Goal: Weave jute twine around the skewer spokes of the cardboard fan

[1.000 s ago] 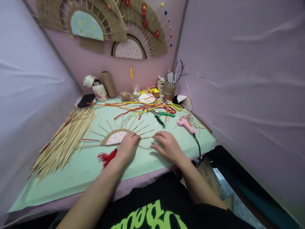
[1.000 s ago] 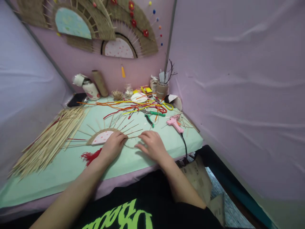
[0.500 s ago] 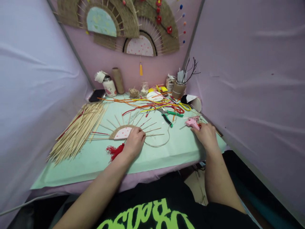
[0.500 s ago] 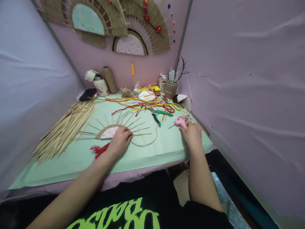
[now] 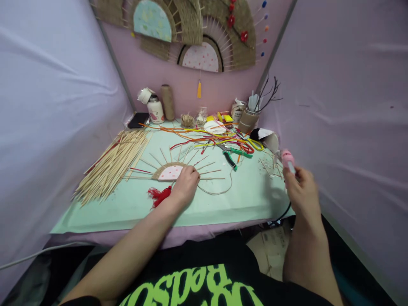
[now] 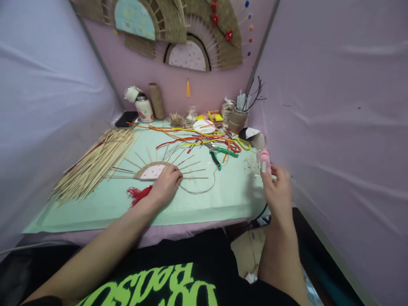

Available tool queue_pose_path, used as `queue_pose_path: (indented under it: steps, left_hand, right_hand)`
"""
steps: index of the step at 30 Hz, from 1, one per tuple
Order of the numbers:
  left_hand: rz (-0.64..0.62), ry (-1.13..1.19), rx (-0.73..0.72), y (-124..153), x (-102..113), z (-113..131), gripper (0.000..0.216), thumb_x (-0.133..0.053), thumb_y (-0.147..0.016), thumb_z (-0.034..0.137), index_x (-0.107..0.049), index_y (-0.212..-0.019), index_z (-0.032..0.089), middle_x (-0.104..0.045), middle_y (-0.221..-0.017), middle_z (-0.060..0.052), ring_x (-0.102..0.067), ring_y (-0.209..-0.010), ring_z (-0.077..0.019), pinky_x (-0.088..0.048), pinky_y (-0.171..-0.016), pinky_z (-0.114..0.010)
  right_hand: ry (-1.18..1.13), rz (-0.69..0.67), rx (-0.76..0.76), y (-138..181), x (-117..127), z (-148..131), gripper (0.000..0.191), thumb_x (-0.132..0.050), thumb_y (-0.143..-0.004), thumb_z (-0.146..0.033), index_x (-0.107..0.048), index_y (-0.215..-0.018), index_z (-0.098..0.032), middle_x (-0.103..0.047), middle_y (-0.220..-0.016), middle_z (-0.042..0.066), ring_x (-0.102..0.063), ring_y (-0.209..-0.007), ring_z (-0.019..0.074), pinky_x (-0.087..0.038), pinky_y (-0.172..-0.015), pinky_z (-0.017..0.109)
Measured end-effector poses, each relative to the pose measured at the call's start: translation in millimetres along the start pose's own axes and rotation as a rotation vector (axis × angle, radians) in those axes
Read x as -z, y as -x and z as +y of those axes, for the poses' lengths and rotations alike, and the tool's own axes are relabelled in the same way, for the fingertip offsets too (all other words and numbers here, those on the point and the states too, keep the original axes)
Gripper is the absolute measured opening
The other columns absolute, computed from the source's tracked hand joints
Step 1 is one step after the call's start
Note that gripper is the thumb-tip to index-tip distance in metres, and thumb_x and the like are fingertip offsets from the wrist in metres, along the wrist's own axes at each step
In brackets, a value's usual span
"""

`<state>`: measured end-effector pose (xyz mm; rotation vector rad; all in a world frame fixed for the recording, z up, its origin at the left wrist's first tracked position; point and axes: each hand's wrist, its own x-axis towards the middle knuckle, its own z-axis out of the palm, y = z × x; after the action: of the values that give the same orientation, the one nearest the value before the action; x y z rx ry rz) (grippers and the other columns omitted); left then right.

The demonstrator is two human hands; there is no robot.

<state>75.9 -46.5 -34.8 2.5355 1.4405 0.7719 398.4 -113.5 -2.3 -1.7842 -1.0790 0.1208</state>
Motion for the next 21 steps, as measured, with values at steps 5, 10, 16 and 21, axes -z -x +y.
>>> queue_pose_path:
  steps: [5, 10, 16, 21]
  left_hand:
    - [0.026, -0.047, 0.000, 0.7, 4.2, 2.9, 0.019, -0.047, -0.091, 0.019, -0.063, -0.081, 0.015, -0.058, -0.093, -0.008, -0.048, -0.092, -0.0211, -0.042, -0.083, -0.035]
    - [0.064, -0.069, 0.034, 1.3, 9.7, 7.4, 0.014, -0.051, -0.089, 0.019, -0.063, -0.083, 0.017, -0.059, -0.096, -0.008, -0.048, -0.096, -0.0225, -0.040, -0.083, -0.037]
    - [0.087, -0.053, 0.069, 0.1, 10.1, 9.5, 0.014, -0.052, -0.090, 0.021, -0.064, -0.086, 0.017, -0.060, -0.097, -0.008, -0.049, -0.097, -0.0230, -0.038, -0.083, -0.039]
    - [0.099, -0.034, 0.062, 0.1, 11.2, 10.9, 0.014, -0.051, -0.091, 0.021, -0.064, -0.088, 0.018, -0.060, -0.098, -0.007, -0.049, -0.099, -0.0228, -0.037, -0.083, -0.039]
  right_hand:
    - [-0.576, -0.140, -0.151, 46.1, -29.6, -36.1, 0.042, -0.051, -0.082, -0.051, -0.063, -0.100, -0.015, -0.065, -0.095, 0.008, -0.055, -0.067, 0.0138, -0.044, -0.059, 0.027]
    - [-0.540, -0.475, -0.141, 97.9, -55.7, -55.1, 0.043, -0.049, -0.086, -0.053, -0.067, -0.098, -0.015, -0.065, -0.083, 0.006, -0.054, -0.063, 0.0133, -0.043, -0.056, 0.025]
    - [-0.319, -0.560, 0.038, 120.4, -67.2, -50.0, 0.047, -0.042, -0.090, -0.054, -0.066, -0.103, -0.015, -0.062, -0.076, 0.005, -0.052, -0.062, 0.0155, -0.042, -0.054, 0.027]
    - [-0.233, -0.568, 0.147, 125.7, -72.2, -40.6, 0.044, -0.039, -0.093, -0.050, -0.065, -0.104, -0.016, -0.063, -0.081, 0.007, -0.055, -0.071, 0.0191, -0.043, -0.059, 0.029]
